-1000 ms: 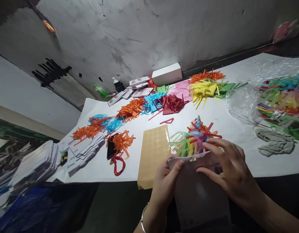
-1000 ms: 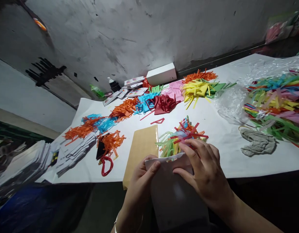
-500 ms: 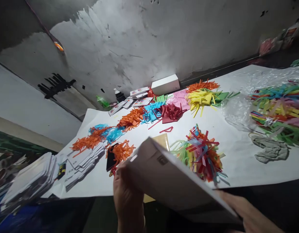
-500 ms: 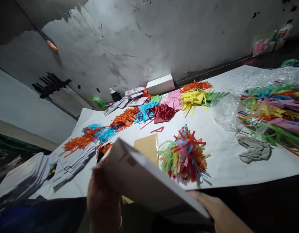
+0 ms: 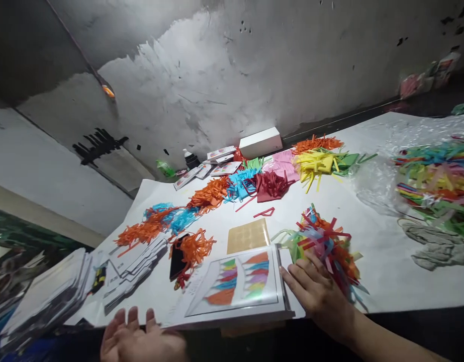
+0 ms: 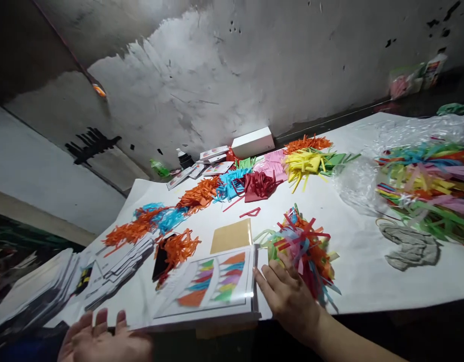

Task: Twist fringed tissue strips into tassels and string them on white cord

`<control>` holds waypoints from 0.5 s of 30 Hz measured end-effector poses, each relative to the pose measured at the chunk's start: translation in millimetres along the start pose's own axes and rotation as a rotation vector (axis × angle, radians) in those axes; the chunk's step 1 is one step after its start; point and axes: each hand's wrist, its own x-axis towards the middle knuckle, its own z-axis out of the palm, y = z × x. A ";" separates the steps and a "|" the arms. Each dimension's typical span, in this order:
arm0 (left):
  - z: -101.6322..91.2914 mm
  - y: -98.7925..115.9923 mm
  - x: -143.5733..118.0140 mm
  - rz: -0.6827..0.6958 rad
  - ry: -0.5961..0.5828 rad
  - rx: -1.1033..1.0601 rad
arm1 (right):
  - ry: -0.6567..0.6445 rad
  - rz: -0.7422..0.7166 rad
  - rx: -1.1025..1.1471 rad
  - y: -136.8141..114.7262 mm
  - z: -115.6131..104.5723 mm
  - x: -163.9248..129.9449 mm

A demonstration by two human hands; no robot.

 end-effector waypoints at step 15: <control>98.2 -38.4 -138.8 0.443 -0.859 0.815 | -0.352 0.588 -0.335 68.2 54.0 11.3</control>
